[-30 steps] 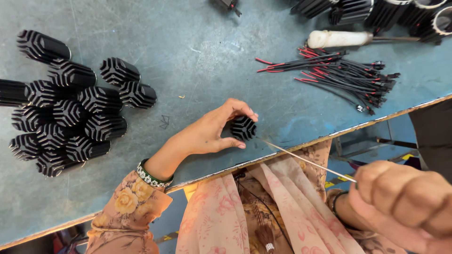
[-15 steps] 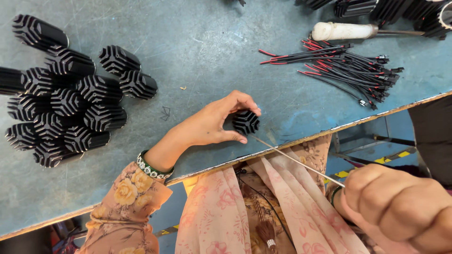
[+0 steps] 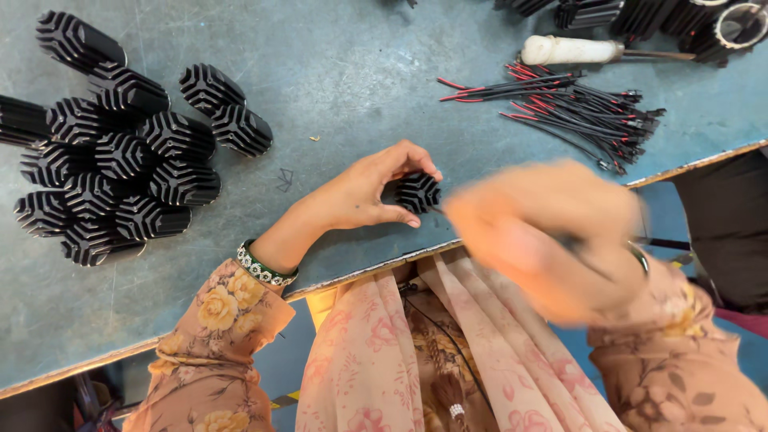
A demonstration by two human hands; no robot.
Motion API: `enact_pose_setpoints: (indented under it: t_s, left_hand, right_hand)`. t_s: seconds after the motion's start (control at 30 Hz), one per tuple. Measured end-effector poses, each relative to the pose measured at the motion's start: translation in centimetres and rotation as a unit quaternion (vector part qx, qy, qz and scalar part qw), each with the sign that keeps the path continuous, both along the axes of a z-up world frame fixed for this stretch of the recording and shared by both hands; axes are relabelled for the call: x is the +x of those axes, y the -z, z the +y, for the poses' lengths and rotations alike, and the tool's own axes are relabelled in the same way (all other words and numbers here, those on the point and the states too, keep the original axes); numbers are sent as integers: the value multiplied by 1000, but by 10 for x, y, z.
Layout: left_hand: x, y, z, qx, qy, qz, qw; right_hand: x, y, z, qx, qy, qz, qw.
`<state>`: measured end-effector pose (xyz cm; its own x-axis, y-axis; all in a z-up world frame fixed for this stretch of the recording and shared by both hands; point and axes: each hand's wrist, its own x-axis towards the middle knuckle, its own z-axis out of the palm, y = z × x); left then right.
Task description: The person assembles black metal heat sinks for lighting fixtures by inserting red and black wires into the center and then using a green-handled screwdriver to tighten a small screw inside.
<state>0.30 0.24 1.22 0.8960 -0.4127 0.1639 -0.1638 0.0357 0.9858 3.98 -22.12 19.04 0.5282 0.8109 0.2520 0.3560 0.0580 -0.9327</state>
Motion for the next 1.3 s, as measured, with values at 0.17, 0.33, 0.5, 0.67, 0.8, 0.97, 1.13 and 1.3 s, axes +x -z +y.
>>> enact_pose_setpoints:
  t_s: [0.17, 0.33, 0.5, 0.67, 0.8, 0.97, 1.13, 1.3]
  left_hand:
    - [11, -16, -5, 151, 10, 70, 986]
    - [2, -8, -2, 120, -27, 22, 992]
    - [-10, 0, -10, 44, -58, -83, 994]
    - [1, 2, -29, 84, -35, -62, 994]
    - [14, 22, -27, 141, -38, -85, 986]
    - [20, 11, -17, 84, 47, -107, 990]
    - [20, 1, -25, 88, 42, -95, 991]
    - [20, 7, -30, 95, 31, -115, 988]
  right_hand:
    - [7, 20, 42, 44, -64, 35, 996]
    - [9, 34, 44, 29, -33, 44, 998]
    - [10, 46, 30, 43, 26, 60, 997]
    - [18, 52, 30, 140, 4, 136, 981]
    - [21, 58, 43, 73, -3, 58, 996]
    - [-14, 55, 14, 32, -197, -189, 961]
    - [15, 47, -30, 131, -251, -29, 959]
    - [23, 60, -12, 238, -100, 105, 960]
